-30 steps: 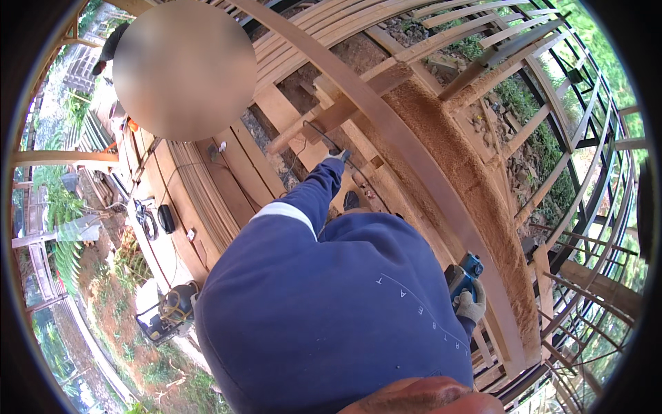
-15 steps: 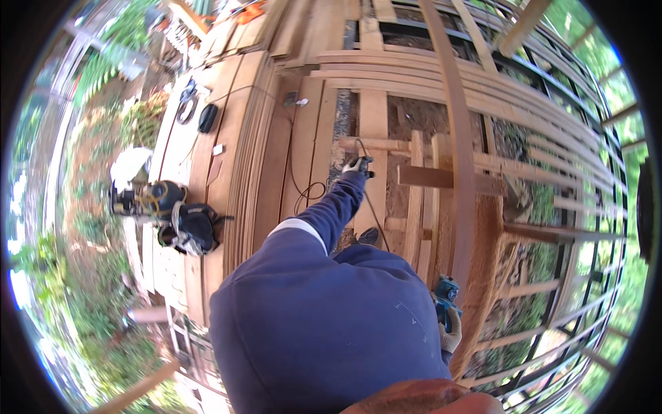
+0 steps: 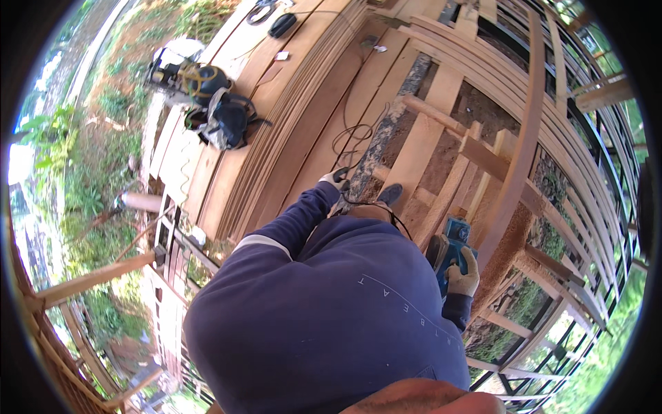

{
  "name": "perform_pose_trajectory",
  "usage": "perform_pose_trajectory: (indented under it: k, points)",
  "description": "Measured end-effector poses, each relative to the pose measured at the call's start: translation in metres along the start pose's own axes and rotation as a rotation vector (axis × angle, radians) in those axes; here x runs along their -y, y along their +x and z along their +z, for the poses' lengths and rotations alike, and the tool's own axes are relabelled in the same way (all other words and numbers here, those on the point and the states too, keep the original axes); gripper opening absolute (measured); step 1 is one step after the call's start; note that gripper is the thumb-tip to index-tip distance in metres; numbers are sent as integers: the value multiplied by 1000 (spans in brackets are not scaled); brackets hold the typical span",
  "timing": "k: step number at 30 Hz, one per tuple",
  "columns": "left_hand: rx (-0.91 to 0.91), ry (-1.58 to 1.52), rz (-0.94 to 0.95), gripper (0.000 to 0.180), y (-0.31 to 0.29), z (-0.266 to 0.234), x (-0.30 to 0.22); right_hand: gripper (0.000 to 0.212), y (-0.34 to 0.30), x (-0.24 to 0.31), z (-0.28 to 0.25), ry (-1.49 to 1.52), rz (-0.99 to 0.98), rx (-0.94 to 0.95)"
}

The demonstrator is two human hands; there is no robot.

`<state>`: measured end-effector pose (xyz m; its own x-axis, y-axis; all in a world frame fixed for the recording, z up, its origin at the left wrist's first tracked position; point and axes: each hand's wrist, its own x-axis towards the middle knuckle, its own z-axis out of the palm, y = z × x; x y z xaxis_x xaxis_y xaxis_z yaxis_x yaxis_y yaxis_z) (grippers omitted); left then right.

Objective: The person sands the surface of a long wooden plank using a power sander, moves the plank across the structural floor framing, and uses a black marker to mark a point on the wood's surface.

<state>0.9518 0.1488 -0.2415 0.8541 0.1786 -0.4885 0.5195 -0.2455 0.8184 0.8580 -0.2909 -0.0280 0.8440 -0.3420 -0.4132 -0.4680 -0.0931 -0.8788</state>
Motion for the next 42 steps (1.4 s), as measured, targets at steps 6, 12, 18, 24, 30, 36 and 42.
perform_pose_trajectory:
  k: [6, 12, 18, 24, 30, 36, 42]
  points:
    - [-188, 131, 399, 51, -51, 17, -77, 48, 6, 15, 16, 82, 97, 68]
    - [-469, -715, 275, 24, -29, -74, -133, 46, 39, 25, 43, -16, 7, 143]
    - [-1035, -254, 250, 22, 29, -245, -63, 46, 101, 73, 107, -33, -35, 214]
    - [-938, 687, -522, 38, 16, -316, -84, 42, 172, 142, 187, -44, -270, 196]
    - [-336, 191, -114, 62, 92, -263, -94, 55, 220, 228, 305, 349, -210, 246]
    - [385, 29, 405, 60, 171, -84, -169, 59, 260, 296, 399, 600, -50, 293]
    - [397, 102, 245, 29, 224, -122, -184, 59, 363, 285, 464, 707, 92, 427]
